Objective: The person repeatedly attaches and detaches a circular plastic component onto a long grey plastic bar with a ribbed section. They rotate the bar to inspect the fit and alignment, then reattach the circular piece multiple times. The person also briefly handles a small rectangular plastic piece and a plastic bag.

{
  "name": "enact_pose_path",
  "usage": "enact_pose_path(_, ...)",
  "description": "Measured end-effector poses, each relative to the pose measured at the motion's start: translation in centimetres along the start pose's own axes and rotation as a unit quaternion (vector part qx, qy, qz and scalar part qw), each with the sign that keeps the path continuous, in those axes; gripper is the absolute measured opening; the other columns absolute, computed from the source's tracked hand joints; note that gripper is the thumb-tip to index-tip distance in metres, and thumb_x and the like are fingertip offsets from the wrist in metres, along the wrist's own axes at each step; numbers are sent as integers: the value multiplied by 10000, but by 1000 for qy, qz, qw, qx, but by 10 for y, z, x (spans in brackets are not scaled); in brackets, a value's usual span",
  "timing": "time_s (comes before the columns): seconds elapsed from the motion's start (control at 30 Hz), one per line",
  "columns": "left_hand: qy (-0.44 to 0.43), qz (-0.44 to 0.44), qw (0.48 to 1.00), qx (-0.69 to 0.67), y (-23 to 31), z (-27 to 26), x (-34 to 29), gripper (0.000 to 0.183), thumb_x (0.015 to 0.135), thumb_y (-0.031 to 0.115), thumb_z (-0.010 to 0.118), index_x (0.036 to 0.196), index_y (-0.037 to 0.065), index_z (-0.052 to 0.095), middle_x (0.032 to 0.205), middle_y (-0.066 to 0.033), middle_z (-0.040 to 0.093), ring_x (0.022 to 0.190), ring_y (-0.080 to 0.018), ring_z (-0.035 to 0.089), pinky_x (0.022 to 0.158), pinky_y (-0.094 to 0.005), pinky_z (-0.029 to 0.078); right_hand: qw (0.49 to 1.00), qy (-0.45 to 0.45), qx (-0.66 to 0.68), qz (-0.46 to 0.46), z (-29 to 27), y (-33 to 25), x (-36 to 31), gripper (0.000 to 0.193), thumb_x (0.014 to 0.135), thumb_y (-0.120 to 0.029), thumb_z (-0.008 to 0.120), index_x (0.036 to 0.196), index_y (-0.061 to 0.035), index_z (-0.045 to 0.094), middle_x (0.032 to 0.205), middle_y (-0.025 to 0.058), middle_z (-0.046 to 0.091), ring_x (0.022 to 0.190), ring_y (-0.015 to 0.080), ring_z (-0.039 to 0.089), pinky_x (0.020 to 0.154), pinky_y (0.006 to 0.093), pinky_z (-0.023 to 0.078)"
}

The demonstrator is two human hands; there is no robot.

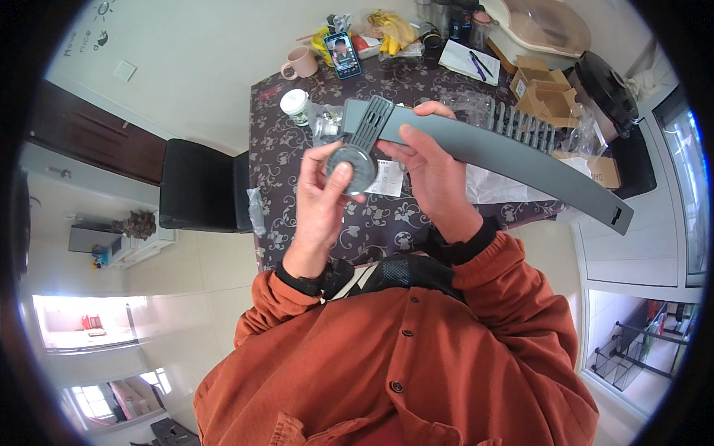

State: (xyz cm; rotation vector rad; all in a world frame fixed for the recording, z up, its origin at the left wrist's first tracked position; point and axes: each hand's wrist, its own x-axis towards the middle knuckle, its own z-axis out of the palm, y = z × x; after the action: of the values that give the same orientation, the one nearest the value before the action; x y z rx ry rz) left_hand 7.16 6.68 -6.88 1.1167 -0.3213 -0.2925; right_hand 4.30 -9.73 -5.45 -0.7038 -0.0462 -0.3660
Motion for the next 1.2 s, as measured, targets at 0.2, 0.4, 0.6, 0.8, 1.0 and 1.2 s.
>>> enact_pose_path(0.2, 4, -13, 1000, -23, -9, 11, -6, 346, 921, 153, 630, 1209, 97, 446, 1050, -56, 609, 863, -121, 646, 564, -248, 569, 1000, 2, 5, -1, 1, 2, 2, 300, 885, 27, 550, 1130, -114, 449, 1065, 91, 563, 973, 231, 651, 860, 383, 572)
enact_pose_path(0.4, 1, -30, 999, -36, -17, 9, -6, 331, 928, 154, 618, 1200, 95, 439, 1051, -45, 597, 888, -113, 636, 625, -286, 592, 1000, 4, -12, -1, -5, 9, 4, 299, 885, 29, 549, 1130, -113, 456, 1076, 89, 555, 978, 215, 641, 852, 374, 571)
enact_pose_path(0.6, -21, -17, 995, 92, -5, -10, 18, 394, 975, 295, 544, 1261, 33, 471, 1113, -70, 592, 1034, -149, 566, 911, -274, 436, 999, -10, -43, 13, -11, 7, 13, 301, 881, 30, 550, 1130, -114, 464, 1097, 88, 537, 1019, 227, 626, 876, 390, 554)
enact_pose_path(0.8, -42, -46, 996, 63, 14, -19, 47, 376, 997, 312, 503, 1175, -14, 561, 1045, -56, 618, 924, -107, 564, 856, -263, 455, 998, -29, -32, 40, -10, 18, 11, 300, 889, 23, 554, 1144, -115, 475, 1118, 85, 525, 1053, 219, 599, 910, 392, 531)
enact_pose_path(1.0, -60, -99, 991, 62, 21, -18, 55, 287, 961, 247, 585, 1115, 6, 602, 899, 9, 637, 771, -48, 555, 707, -204, 455, 996, -54, -54, 46, -12, 21, 11, 286, 904, 8, 557, 1153, -107, 474, 1132, 77, 510, 1059, 198, 578, 915, 381, 527)
enact_pose_path(1.2, -47, -77, 996, 21, 16, -9, 51, 220, 955, 210, 600, 1076, 25, 597, 917, -9, 649, 792, -56, 603, 716, -215, 507, 997, -57, -50, 17, -11, 20, 10, 294, 908, 5, 559, 1164, -103, 464, 1133, 70, 503, 1070, 192, 574, 920, 364, 526)
